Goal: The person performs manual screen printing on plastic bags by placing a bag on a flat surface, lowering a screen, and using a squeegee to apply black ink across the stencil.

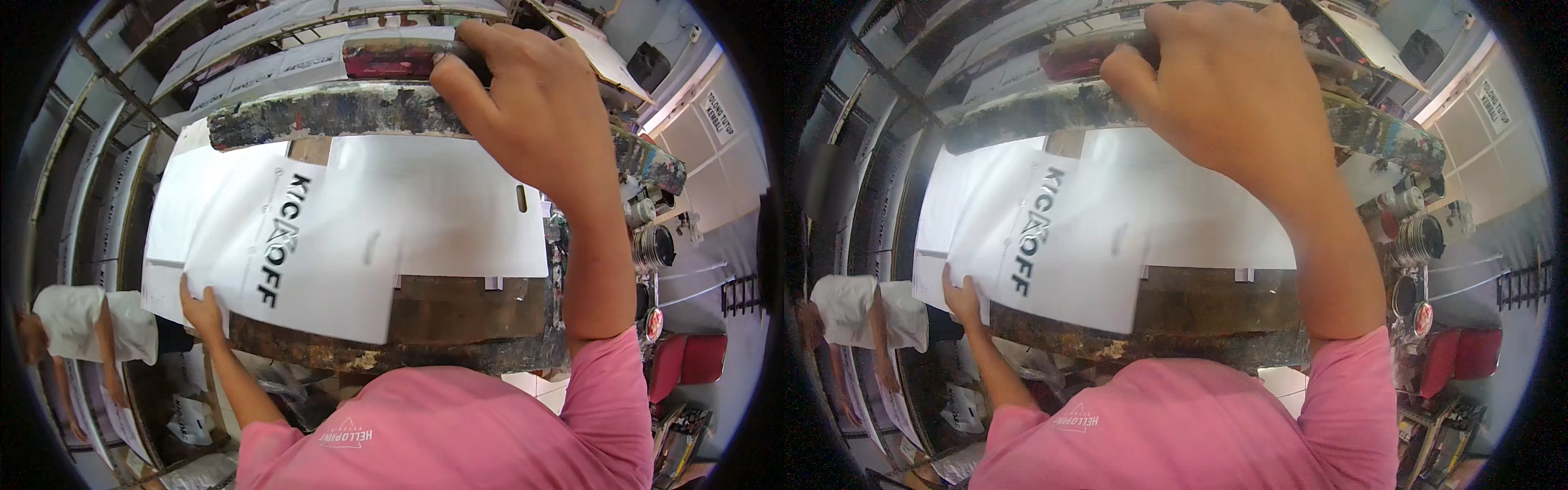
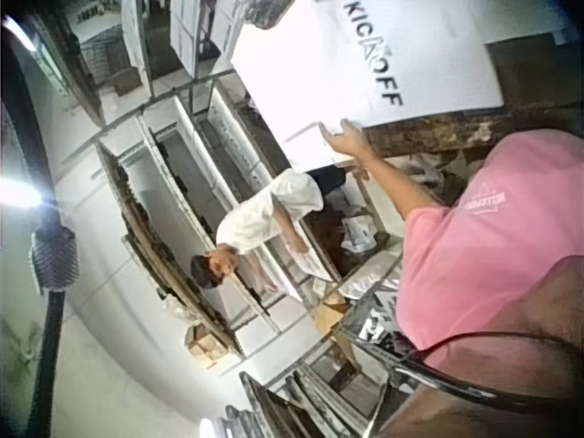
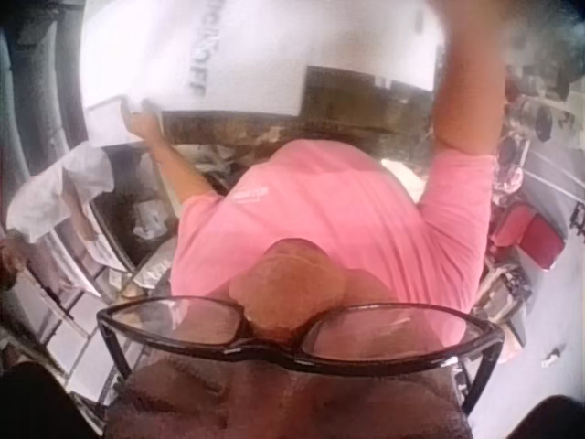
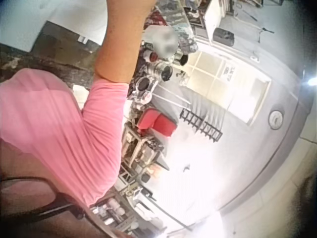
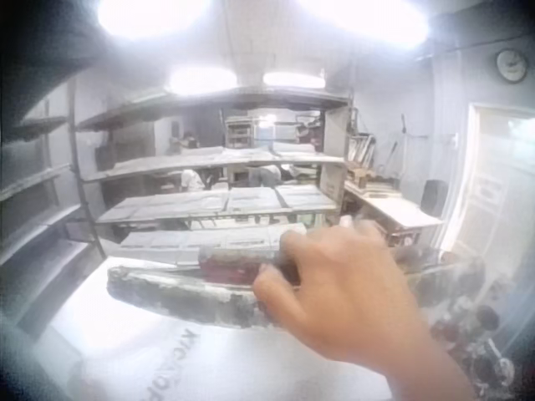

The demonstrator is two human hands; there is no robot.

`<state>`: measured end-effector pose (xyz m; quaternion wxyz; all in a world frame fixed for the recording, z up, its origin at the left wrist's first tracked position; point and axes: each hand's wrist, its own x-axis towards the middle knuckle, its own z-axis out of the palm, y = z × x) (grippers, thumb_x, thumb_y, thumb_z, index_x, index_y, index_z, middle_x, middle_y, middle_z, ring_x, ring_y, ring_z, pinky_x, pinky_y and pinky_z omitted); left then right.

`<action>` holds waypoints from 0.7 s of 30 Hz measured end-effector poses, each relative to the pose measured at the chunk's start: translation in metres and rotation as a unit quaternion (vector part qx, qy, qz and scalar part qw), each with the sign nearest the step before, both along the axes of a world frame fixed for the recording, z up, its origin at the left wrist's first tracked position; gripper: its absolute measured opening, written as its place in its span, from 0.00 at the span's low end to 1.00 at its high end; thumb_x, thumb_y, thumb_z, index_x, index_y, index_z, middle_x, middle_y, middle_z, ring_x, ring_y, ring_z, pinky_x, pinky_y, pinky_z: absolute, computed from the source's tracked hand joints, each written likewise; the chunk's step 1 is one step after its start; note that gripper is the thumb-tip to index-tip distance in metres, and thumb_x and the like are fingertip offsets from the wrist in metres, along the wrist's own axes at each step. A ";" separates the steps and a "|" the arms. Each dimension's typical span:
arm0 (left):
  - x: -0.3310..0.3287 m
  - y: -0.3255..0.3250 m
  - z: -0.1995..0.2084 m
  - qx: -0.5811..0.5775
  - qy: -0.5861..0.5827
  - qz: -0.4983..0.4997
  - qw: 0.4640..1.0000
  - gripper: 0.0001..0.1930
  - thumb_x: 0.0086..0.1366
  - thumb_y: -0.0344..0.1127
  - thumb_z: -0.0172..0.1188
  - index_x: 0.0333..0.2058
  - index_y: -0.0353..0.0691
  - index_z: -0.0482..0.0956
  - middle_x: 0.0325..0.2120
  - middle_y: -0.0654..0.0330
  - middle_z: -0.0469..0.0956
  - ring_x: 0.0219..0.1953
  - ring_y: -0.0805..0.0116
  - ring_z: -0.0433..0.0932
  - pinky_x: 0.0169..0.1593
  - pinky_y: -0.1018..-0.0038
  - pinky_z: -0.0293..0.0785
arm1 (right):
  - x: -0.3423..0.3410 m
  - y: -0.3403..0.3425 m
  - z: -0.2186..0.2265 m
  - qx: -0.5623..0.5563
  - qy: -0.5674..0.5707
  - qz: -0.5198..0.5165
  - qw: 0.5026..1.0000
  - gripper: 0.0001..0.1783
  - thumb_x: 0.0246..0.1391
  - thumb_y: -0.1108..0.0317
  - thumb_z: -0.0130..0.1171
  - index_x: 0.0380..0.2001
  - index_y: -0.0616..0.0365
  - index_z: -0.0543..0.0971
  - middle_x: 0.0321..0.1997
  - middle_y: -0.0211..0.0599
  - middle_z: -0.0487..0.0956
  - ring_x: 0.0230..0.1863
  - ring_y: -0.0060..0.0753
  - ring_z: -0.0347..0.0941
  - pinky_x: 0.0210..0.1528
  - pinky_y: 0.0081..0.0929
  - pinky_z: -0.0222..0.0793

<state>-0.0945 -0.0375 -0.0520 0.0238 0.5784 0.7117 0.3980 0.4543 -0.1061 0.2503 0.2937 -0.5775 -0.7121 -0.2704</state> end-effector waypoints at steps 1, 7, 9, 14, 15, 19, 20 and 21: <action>-0.010 0.001 0.001 -0.030 0.073 0.037 0.996 0.39 0.65 0.33 0.68 0.73 0.31 0.68 0.66 0.29 0.73 0.67 0.37 0.75 0.72 0.56 0.68 | 0.001 -0.002 -0.004 -0.007 -0.011 -0.007 1.000 0.20 0.62 0.54 0.57 0.39 0.61 0.84 0.35 0.50 0.83 0.41 0.59 0.80 0.48 0.50 0.69; 0.073 0.011 0.061 0.034 -0.037 -0.095 0.994 0.51 0.65 0.46 0.79 0.78 0.35 0.59 0.63 0.37 0.77 0.59 0.45 0.82 0.64 0.60 0.78 | -0.001 -0.003 -0.013 0.013 0.022 -0.028 0.999 0.23 0.61 0.54 0.58 0.47 0.63 0.84 0.34 0.53 0.84 0.40 0.58 0.80 0.52 0.50 0.69; 0.135 -0.005 0.084 -0.040 -0.358 -0.287 0.888 0.56 0.64 0.44 0.81 0.80 0.37 0.53 0.59 0.43 0.80 0.50 0.58 0.86 0.53 0.68 0.84 | -0.007 -0.009 -0.020 0.004 0.026 -0.039 0.999 0.24 0.62 0.49 0.59 0.44 0.62 0.82 0.31 0.48 0.85 0.40 0.56 0.82 0.50 0.53 0.68; 0.217 -0.028 0.141 -0.049 -0.556 -0.451 0.697 0.71 0.53 0.41 0.88 0.82 0.37 0.41 0.51 0.51 0.83 0.44 0.66 0.84 0.44 0.74 0.83 | -0.026 -0.051 -0.070 -0.060 0.003 -0.065 0.996 0.39 0.62 0.47 0.62 0.65 0.68 0.76 0.41 0.45 0.82 0.47 0.47 0.77 0.52 0.50 0.66; 0.221 -0.035 0.144 -0.075 -0.529 -0.460 0.709 0.71 0.52 0.39 0.88 0.82 0.37 0.41 0.51 0.52 0.83 0.43 0.67 0.83 0.43 0.74 0.82 | -0.029 -0.063 -0.084 -0.081 0.002 -0.065 0.995 0.41 0.62 0.47 0.62 0.67 0.68 0.74 0.42 0.44 0.81 0.47 0.46 0.76 0.52 0.50 0.65; 0.228 -0.064 0.112 -0.173 -0.410 -0.395 0.804 0.60 0.47 0.32 0.90 0.75 0.29 0.63 0.52 0.53 0.86 0.52 0.67 0.84 0.55 0.70 0.82 | -0.039 -0.099 -0.134 -0.193 0.034 -0.073 0.978 0.40 0.59 0.51 0.66 0.68 0.67 0.74 0.44 0.42 0.78 0.49 0.46 0.73 0.53 0.47 0.63; 0.229 -0.072 0.097 -0.174 -0.380 -0.417 0.807 0.55 0.47 0.32 0.90 0.72 0.28 0.68 0.52 0.53 0.86 0.54 0.67 0.84 0.57 0.69 0.82 | -0.040 -0.104 -0.145 -0.198 0.048 -0.061 0.977 0.38 0.58 0.53 0.68 0.66 0.67 0.75 0.44 0.43 0.78 0.49 0.47 0.73 0.53 0.46 0.63; 0.227 -0.080 0.081 -0.195 -0.374 -0.389 0.819 0.54 0.46 0.33 0.90 0.70 0.28 0.70 0.52 0.53 0.86 0.53 0.68 0.84 0.58 0.70 0.81 | -0.038 -0.106 -0.156 -0.261 0.037 -0.056 0.963 0.36 0.58 0.53 0.69 0.64 0.64 0.77 0.46 0.43 0.78 0.50 0.47 0.73 0.53 0.45 0.63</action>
